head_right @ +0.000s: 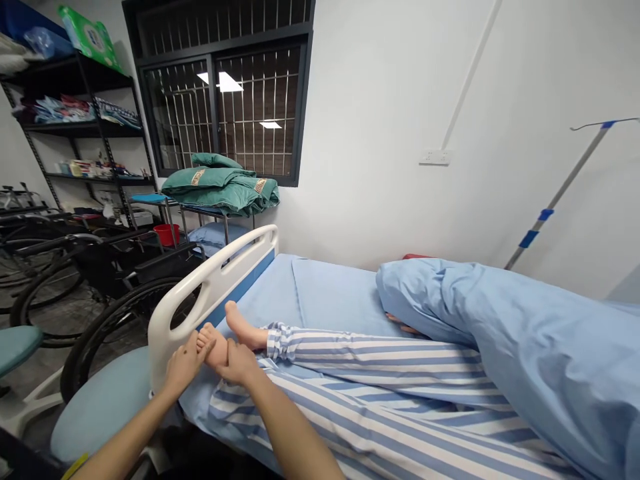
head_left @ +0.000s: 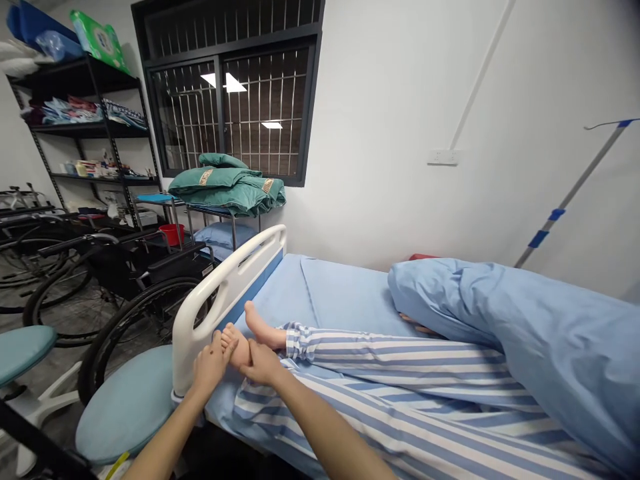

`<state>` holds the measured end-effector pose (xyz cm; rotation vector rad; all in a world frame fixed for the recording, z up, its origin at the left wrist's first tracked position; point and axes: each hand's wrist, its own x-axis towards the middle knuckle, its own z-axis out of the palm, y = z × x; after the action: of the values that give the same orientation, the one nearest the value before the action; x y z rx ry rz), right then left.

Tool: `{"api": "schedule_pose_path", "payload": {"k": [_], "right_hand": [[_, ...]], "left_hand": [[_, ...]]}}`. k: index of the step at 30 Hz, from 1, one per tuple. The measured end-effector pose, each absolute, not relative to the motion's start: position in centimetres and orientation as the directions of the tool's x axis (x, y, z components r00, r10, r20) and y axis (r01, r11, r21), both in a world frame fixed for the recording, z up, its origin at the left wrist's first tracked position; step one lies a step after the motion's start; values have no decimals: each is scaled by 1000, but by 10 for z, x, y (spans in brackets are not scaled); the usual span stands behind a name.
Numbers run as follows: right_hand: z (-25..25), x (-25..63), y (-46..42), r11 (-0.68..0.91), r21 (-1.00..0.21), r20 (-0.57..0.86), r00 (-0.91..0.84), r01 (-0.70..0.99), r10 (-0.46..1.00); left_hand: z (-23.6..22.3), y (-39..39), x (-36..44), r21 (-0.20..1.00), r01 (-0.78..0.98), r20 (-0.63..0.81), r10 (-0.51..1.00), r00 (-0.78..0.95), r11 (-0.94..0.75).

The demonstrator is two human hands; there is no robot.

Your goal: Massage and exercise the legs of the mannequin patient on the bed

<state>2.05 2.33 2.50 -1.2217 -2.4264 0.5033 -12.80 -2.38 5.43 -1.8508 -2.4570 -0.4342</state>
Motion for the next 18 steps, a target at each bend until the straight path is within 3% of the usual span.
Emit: {"api": "schedule_pose_path", "payload": {"k": [4,9,14,18], "right_hand": [[39,25,40,553,-458,212,-519,696,828],[48,30,68,440,-463,280,-344,770,896],[44,25,102,393,-534,36,-444,749,895],[33,20,129,281,-617,-164,-469,735,868]], "left_hand": [[53,-19,-138,282,938,164,953,-254,201],[53,-8,-154,579,815,143,985,-99,-2],[45,3,-167,801,598,9,1000,-7,-3],[30,15,-179,954,269,-143,989,25,132]]}}
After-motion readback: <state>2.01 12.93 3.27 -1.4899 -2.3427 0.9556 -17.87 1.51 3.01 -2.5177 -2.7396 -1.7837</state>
